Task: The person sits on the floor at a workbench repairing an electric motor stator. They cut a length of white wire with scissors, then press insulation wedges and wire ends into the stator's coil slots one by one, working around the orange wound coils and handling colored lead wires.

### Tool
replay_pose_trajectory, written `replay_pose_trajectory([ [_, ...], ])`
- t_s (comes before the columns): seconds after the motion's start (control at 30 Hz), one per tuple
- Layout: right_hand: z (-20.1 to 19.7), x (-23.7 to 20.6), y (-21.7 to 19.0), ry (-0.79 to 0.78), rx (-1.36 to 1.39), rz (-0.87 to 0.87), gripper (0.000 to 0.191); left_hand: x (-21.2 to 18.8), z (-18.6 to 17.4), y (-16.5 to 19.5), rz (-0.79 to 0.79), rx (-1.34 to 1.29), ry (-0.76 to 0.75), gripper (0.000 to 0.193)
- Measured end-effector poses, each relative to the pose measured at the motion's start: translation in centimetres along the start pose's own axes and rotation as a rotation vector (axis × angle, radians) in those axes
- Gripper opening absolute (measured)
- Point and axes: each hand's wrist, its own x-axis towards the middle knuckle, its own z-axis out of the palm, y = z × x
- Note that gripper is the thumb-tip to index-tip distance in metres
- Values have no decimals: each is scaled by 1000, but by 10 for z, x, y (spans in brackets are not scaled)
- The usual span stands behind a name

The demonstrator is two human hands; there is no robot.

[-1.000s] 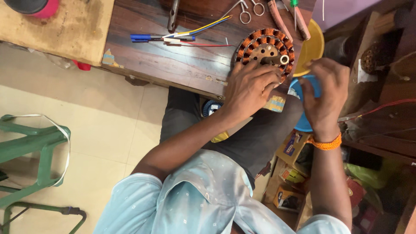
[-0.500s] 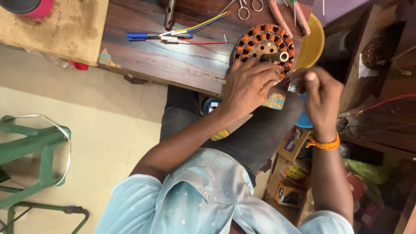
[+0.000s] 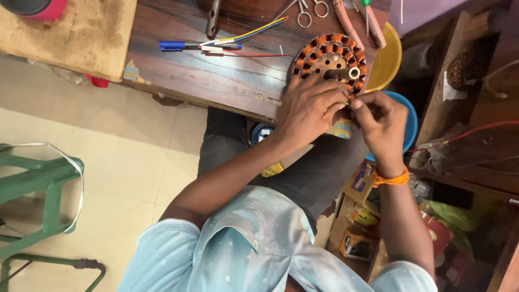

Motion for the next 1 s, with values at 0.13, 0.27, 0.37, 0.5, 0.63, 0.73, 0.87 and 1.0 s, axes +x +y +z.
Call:
replay_pose_trajectory([
  [0.13, -12, -3, -3, -33, 76, 19, 23, -1, 1, 0, 15, 13, 16, 7],
  [0.27, -11, 0, -37, 300, -685, -719, 8, -1, 1, 2, -17, 1, -29, 8],
  [0.37, -13, 2, -62, 206, -933, -987, 21, -1, -1, 2, -1, 24, -23, 9],
  [0.5, -12, 5, -54, -32, -831, -958, 15, -1, -1, 2, 23, 51, -13, 15],
  [0.63, 1, -5, -15, 69, -357, -379, 9, -1, 1, 1, 15, 19, -13, 12],
  [0.73, -8, -6, -8, 10, -29, -68, 21, -4, 1, 1, -3, -2, -21, 13],
  [0.87, -10, -7, -34, 163, -253, -321, 17, -2, 0, 1, 0, 6, -19, 12],
  [1.0, -9, -3, -59, 232, -937, -929, 27, -2, -1, 1, 46, 16, 19, 15],
])
